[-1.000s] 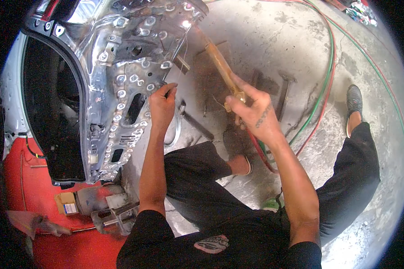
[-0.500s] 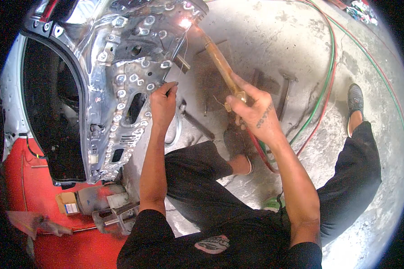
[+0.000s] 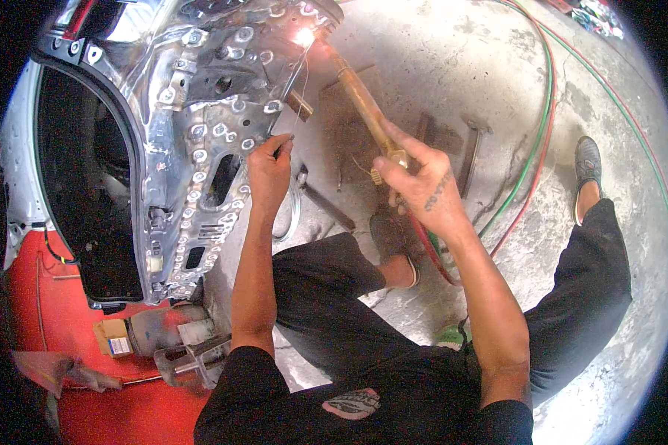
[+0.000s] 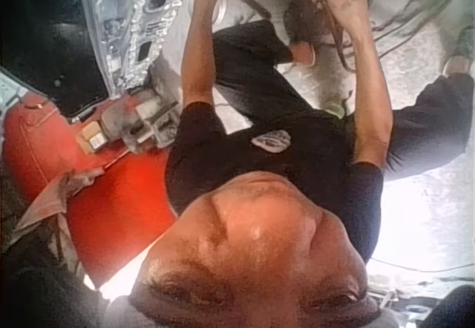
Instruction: The person welds a metal car panel using a torch and filler wire, then scrubs the welded area using a wire brush.
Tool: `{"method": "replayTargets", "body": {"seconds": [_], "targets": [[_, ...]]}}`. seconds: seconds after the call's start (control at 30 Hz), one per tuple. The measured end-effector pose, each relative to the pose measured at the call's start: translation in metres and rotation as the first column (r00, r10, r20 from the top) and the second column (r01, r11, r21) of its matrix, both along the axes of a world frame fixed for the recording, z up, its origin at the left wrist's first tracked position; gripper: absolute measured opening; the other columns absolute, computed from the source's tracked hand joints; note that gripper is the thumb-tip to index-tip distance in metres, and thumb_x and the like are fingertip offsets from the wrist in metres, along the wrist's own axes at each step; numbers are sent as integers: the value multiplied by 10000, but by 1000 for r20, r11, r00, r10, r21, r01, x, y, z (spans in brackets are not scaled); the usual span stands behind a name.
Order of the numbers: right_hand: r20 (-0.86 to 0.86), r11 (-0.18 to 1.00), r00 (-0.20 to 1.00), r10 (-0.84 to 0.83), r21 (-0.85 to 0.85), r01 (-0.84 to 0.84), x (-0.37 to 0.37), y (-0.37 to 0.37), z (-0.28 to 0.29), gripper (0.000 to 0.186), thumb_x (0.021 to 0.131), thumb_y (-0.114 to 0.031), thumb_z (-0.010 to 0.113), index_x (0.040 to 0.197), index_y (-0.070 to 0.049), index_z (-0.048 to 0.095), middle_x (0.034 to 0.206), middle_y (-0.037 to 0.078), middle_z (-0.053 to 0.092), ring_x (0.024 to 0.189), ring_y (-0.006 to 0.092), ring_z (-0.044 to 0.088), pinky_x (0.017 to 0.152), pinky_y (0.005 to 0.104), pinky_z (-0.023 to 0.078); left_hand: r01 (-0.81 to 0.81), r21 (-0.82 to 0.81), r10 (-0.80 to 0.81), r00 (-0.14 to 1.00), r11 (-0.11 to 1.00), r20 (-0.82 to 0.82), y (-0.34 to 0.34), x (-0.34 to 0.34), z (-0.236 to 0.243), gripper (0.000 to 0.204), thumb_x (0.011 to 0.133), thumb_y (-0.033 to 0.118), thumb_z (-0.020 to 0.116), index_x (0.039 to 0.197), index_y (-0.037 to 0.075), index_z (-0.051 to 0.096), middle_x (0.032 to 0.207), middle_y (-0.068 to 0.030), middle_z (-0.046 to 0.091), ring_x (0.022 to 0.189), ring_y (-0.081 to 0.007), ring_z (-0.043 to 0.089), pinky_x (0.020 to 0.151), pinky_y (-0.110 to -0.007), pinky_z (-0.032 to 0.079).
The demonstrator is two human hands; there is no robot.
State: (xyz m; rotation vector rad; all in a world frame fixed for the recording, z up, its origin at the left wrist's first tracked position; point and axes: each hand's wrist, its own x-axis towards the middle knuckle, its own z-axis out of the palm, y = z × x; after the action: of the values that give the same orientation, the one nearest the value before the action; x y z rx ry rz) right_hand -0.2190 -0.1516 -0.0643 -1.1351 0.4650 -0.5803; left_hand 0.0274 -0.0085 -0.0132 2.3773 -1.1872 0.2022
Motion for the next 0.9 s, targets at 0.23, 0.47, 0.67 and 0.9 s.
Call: {"method": "replayTargets", "body": {"seconds": [0.23,0.47,0.67,0.9], "targets": [[3,1000,1000,5,8,-5,-2,1,0,555,972,-56,695,1508,-27,554,816,34,668,570,85,606,494,257,478,33,-30,-32,999,999,26,0,1,-4,165,936,70,712,1056,-28,768,859,-237,733,701,-335,710,675,-408,540],[14,999,1000,25,37,-25,-2,-2,3,622,934,-105,736,1528,-96,552,839,16,676,592,80,585,517,263,490,13,-30,-13,1000,999,12,0,2,-2,148,932,60,709,1040,-23,767,872,-241,735,733,-347,729,686,-409,550],[22,1000,1000,15,22,-16,-4,-3,3,596,953,-29,706,1524,-33,533,851,33,680,569,80,590,491,253,486,10,-17,-10,1000,1000,-1,-4,-1,-1,149,931,54,707,1043,-25,767,841,-234,729,688,-332,709,661,-401,536],[10,999,1000,18,48,-18,-4,-2,4,595,950,-27,710,1520,-32,539,854,34,683,571,77,595,489,249,485,33,-50,-33,999,998,2,-1,-1,-2,159,928,45,700,1052,-30,766,813,-232,722,656,-308,693,649,-395,525]]}}
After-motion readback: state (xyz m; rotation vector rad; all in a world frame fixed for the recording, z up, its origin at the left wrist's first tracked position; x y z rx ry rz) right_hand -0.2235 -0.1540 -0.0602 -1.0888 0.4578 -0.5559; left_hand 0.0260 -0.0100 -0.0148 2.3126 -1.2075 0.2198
